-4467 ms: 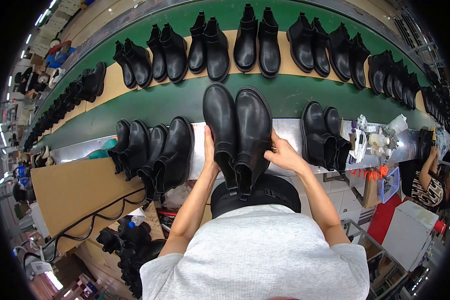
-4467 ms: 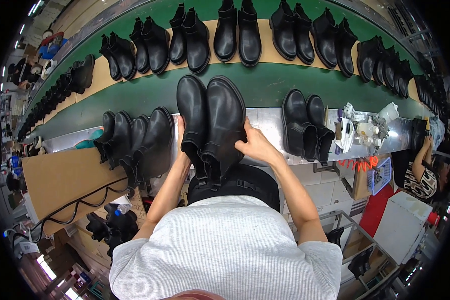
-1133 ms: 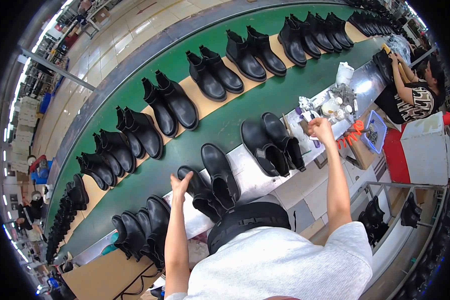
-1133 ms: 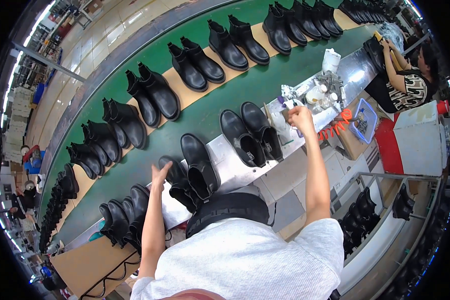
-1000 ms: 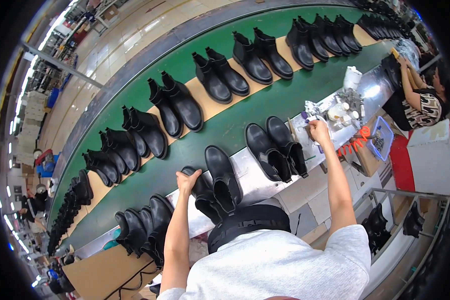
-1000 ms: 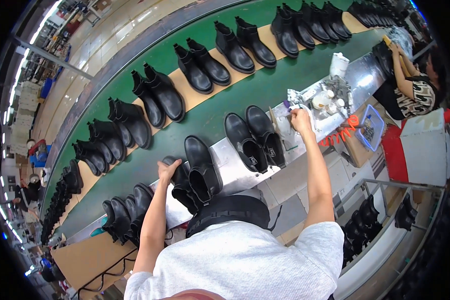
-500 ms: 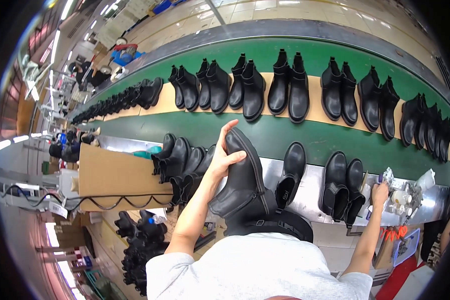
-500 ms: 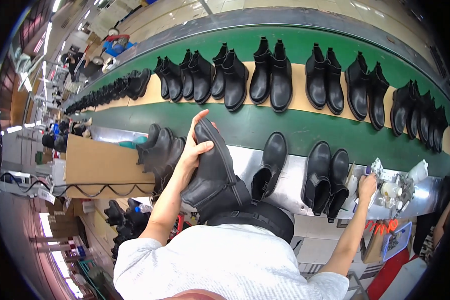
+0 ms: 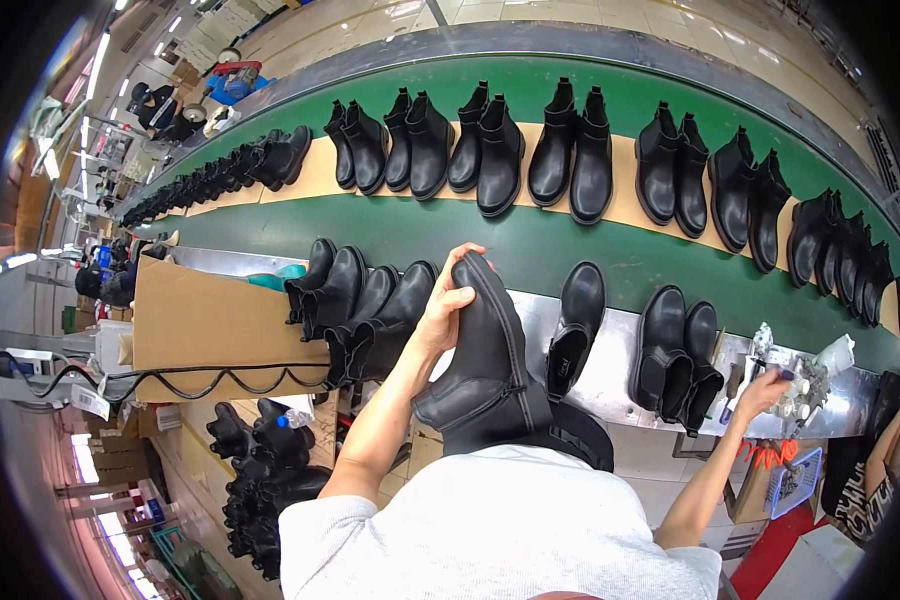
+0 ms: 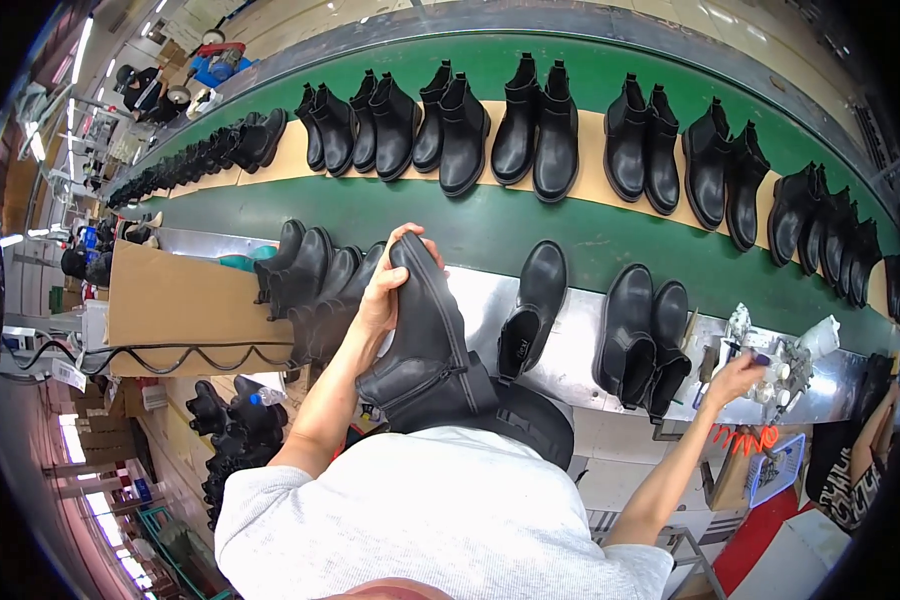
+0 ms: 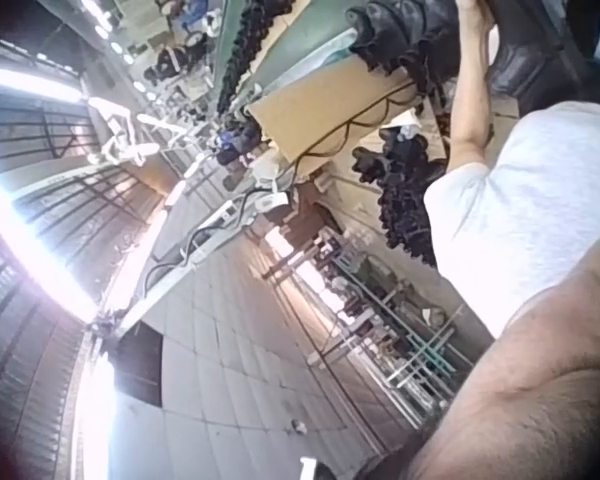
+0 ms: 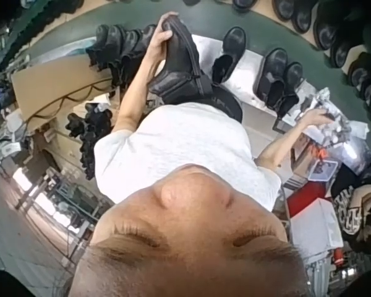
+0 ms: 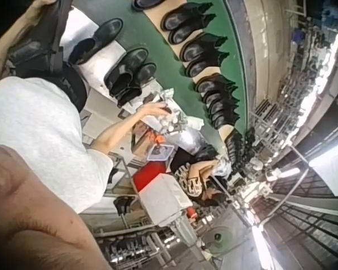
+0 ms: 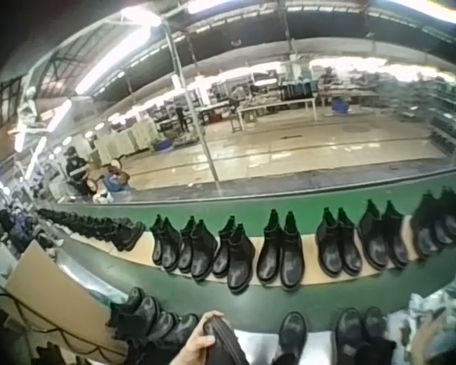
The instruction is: Inspecting, marking, and cleaning boots on a conveyor line.
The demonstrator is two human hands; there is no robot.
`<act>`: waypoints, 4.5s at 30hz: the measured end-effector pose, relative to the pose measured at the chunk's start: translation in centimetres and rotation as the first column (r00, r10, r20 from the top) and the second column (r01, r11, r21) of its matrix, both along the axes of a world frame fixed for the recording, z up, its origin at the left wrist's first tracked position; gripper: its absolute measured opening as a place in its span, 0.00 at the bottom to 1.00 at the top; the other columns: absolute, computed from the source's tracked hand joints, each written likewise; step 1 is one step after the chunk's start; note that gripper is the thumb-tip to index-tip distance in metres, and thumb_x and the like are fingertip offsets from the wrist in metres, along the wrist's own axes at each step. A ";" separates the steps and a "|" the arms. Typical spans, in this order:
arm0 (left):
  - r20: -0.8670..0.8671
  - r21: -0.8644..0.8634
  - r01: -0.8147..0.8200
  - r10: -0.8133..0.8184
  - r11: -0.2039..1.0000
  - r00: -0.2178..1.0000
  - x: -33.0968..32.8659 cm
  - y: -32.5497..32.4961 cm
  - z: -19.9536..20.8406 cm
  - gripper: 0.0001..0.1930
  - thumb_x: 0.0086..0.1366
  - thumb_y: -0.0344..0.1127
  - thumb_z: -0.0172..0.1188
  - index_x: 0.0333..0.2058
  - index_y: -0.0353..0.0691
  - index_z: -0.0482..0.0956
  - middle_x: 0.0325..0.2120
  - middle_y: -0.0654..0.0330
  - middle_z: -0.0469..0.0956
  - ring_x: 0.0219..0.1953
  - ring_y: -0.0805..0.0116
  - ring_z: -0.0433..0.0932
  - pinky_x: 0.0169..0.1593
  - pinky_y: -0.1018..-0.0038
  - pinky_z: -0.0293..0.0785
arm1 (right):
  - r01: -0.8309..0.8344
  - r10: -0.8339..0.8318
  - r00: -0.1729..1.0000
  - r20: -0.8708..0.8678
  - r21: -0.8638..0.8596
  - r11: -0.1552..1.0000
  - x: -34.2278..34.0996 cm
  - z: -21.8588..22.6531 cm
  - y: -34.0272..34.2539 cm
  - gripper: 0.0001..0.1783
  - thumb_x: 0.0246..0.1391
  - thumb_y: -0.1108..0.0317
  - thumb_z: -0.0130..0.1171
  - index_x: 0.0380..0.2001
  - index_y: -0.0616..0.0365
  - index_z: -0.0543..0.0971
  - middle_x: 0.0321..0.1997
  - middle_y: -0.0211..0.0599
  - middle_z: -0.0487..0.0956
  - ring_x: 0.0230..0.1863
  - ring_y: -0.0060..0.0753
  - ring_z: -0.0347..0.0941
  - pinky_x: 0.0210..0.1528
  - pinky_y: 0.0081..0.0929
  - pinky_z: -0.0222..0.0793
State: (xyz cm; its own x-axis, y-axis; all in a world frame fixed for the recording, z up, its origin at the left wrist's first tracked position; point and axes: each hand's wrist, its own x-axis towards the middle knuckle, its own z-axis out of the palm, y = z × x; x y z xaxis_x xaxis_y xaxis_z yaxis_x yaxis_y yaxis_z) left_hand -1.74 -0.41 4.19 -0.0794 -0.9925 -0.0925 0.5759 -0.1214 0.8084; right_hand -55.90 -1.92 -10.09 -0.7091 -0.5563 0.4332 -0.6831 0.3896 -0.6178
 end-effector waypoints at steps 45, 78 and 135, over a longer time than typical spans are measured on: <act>0.466 -0.154 -0.019 0.090 0.988 0.880 -4.0 -0.2 4.0 0.27 0.49 0.32 0.61 0.48 0.37 0.62 0.36 0.61 0.68 0.41 0.74 0.66 0.48 0.78 0.62 | -0.932 1.000 -0.012 0.010 -0.361 -0.007 34.4 22.0 -2.3 0.05 0.47 0.83 0.51 0.30 0.66 0.70 0.31 0.43 0.74 0.32 0.40 0.74 0.31 0.26 0.72; 0.529 -0.242 -0.033 0.161 0.970 0.833 -4.4 -0.8 2.8 0.27 0.47 0.34 0.63 0.47 0.36 0.64 0.36 0.58 0.70 0.42 0.71 0.69 0.49 0.75 0.64 | -0.936 0.986 -0.001 -0.165 -0.348 -0.059 34.1 20.3 -2.0 0.15 0.36 0.87 0.56 0.31 0.62 0.70 0.32 0.44 0.76 0.30 0.42 0.73 0.32 0.28 0.70; 0.840 0.519 -0.084 -0.526 0.851 -0.134 -1.3 -6.7 -13.1 0.57 0.33 0.56 0.70 0.59 0.32 0.51 0.44 0.37 0.70 0.48 0.48 0.71 0.52 0.66 0.67 | -0.614 0.546 0.683 0.485 0.786 0.070 34.6 1.6 -7.9 0.67 0.24 0.40 0.69 0.59 0.71 0.45 0.56 0.65 0.60 0.54 0.57 0.64 0.53 0.40 0.64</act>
